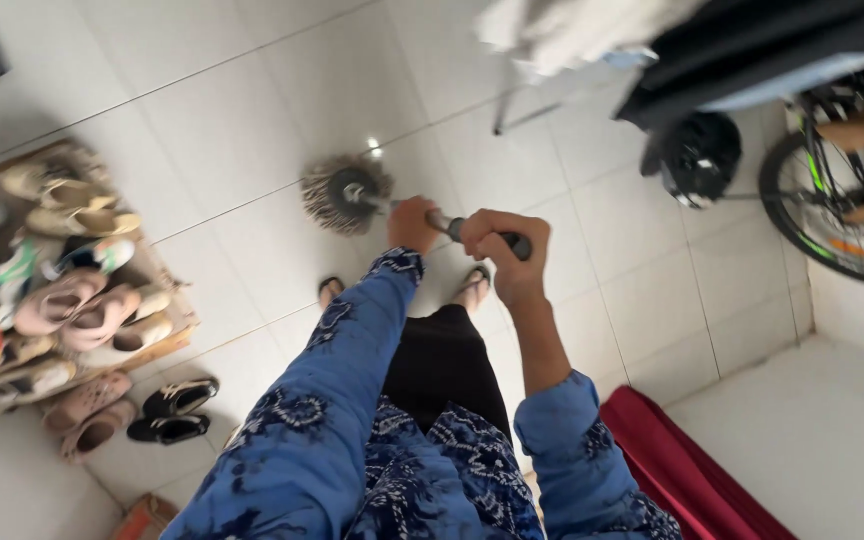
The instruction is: The person mops a tiled floor with a spin mop, moving through a cluttered room and around various objects including a fan, water bottles, and a clothes rack. The person briefly picks up a small black object from the floor at 00:53 and places it back down before continuing to mop.
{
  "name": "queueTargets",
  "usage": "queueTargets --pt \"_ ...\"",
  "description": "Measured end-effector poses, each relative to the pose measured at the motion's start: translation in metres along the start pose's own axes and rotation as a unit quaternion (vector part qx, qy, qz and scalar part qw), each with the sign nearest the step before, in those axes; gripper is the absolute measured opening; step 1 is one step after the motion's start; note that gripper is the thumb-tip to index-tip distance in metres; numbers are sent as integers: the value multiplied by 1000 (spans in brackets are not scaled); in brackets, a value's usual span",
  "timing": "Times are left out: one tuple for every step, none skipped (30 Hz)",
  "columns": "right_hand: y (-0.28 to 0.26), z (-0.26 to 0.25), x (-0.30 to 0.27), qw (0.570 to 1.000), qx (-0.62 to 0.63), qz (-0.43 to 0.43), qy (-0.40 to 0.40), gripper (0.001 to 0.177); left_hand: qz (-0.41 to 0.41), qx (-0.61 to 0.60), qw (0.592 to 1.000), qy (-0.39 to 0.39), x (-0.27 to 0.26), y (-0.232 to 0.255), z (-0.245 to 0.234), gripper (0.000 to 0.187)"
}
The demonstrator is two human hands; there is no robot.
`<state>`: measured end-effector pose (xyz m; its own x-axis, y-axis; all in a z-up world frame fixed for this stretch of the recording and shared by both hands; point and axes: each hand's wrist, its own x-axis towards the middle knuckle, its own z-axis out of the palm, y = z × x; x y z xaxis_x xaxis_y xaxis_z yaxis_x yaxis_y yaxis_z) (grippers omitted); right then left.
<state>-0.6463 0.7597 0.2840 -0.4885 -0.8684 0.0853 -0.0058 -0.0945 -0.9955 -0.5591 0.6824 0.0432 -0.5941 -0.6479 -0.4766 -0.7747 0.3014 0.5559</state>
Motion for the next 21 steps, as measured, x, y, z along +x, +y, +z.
queueTargets --pt "-5 -25 -1 1000 -3 1 12 20 9 4 1000 -8 10 25 16 26" --pt "-10 -51 -3 999 -33 0 29 20 21 -8 1000 -7 20 52 34 27" --pt "-15 -76 -4 997 -63 1 46 21 32 -21 999 -7 29 79 52 29" --pt "-15 -97 -6 996 -66 3 55 21 38 -19 999 -14 39 102 69 29" --pt "-16 -116 -7 995 -79 -5 67 22 47 -30 998 -18 48 124 86 30" --pt "-18 -133 -8 993 -91 -13 77 23 54 -41 997 -20 56 144 98 31" --pt "-19 -150 -9 992 -93 -11 84 23 58 -39 997 -25 59 162 110 31" --pt "-18 -166 -7 991 -105 -25 81 22 70 -65 995 -19 64 179 121 28" --pt "-18 -180 -6 989 -117 -39 78 21 82 -90 993 -13 68 195 130 26" --pt "-17 -195 -5 989 -117 -39 80 21 84 -89 992 -14 71 207 136 26" --pt "-18 -208 -5 989 -118 -42 74 21 94 -92 991 -13 73 216 140 27" --pt "-18 -219 -5 990 -118 -43 65 20 100 -97 990 -11 73 224 144 28" --pt "-17 -226 -4 990 -118 -42 65 20 99 -97 990 -11 76 227 148 28" --pt "-17 -231 -4 991 -108 -42 59 20 105 -71 992 -14 77 228 150 27" --pt "-17 -233 -4 993 -99 -41 53 20 111 -44 993 -17 77 227 150 25" --pt "-16 -232 -5 993 -97 -42 49 20 108 -45 993 -13 76 219 153 25" --pt "-16 -230 -6 995 -85 -44 37 20 109 -43 993 -13 74 210 155 26" --pt "-16 -227 -5 996 -74 -50 24 21 111 -42 993 -9 76 202 155 26" --pt "-13 -222 -4 996 -74 -54 18 21 111 -44 993 -2 73 195 146 26" --pt "-10 -216 -7 997 -59 -53 4 20 94 -11 995 -7 64 186 141 24" --pt "-7 -208 -10 998 -44 -51 -11 19 77 21 997 -12 54 176 135 24"
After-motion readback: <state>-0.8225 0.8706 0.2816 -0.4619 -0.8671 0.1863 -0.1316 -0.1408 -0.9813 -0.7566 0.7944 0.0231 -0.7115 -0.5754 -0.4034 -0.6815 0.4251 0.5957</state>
